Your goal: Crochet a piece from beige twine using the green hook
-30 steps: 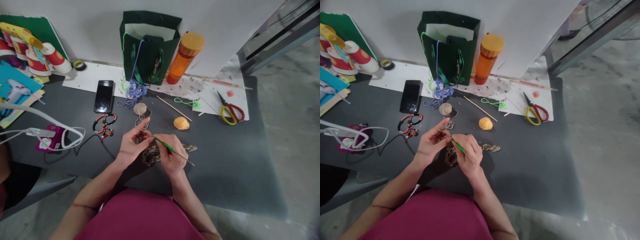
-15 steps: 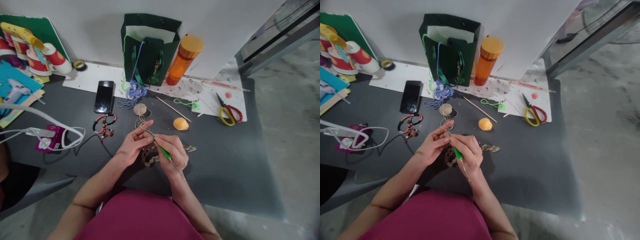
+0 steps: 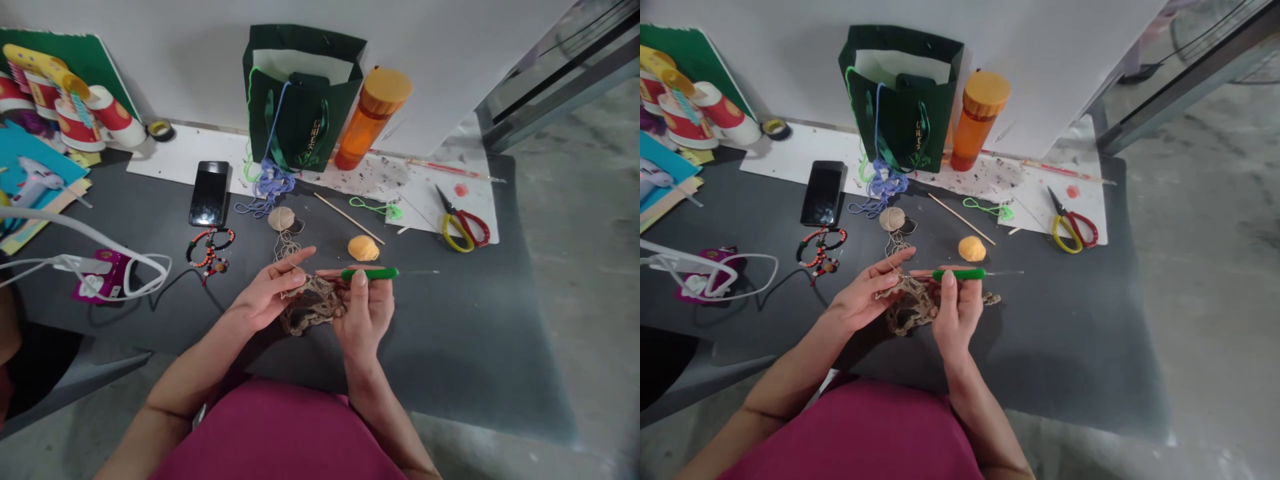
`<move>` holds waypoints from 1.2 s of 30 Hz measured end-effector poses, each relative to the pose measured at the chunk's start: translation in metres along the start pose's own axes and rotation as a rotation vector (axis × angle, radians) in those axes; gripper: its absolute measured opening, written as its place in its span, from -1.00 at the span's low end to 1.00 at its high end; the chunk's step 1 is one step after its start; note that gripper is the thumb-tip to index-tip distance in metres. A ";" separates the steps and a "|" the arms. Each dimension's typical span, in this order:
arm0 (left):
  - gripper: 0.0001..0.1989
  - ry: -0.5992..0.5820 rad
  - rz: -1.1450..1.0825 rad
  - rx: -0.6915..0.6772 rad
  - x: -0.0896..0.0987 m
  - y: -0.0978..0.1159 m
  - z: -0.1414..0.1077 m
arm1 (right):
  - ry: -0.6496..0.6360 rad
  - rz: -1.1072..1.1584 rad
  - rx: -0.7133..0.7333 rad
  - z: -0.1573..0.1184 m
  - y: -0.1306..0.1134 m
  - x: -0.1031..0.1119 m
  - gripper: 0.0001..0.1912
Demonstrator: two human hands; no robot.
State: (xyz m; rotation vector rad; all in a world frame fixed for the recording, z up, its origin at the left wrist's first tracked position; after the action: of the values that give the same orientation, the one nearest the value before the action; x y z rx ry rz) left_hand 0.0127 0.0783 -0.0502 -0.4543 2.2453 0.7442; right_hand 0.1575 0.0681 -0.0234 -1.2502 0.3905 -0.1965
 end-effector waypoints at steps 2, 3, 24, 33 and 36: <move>-0.51 -0.017 0.017 -0.020 -0.003 0.000 -0.001 | 0.005 0.121 -0.096 0.001 0.007 -0.007 -0.80; -0.50 -0.021 0.027 -0.032 -0.005 0.000 -0.001 | 0.007 0.157 -0.124 0.000 0.010 -0.010 -0.79; -0.21 0.052 -0.016 -0.089 -0.003 -0.001 -0.003 | -0.156 -0.269 0.622 -0.008 -0.051 -0.020 -0.77; -0.09 0.058 0.032 -0.053 0.000 0.002 -0.007 | -0.007 -0.271 0.306 -0.006 -0.027 0.000 -0.93; -0.13 0.056 0.049 -0.050 0.001 0.003 -0.006 | 0.052 -0.437 0.379 -0.004 -0.034 0.008 -0.87</move>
State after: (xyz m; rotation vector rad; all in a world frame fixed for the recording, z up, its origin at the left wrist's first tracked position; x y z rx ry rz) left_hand 0.0073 0.0763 -0.0463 -0.4501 2.3013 0.8242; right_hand 0.1653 0.0514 0.0067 -0.9420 0.1097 -0.6466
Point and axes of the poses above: each hand's wrist, its own z-axis towards the middle knuckle, its own x-axis out of the back of the hand, y = z × x, the point moved 9 cm from there along z, towards the middle knuckle, and after that the axes turned 14 degrees about x, right-handed, at the moved point
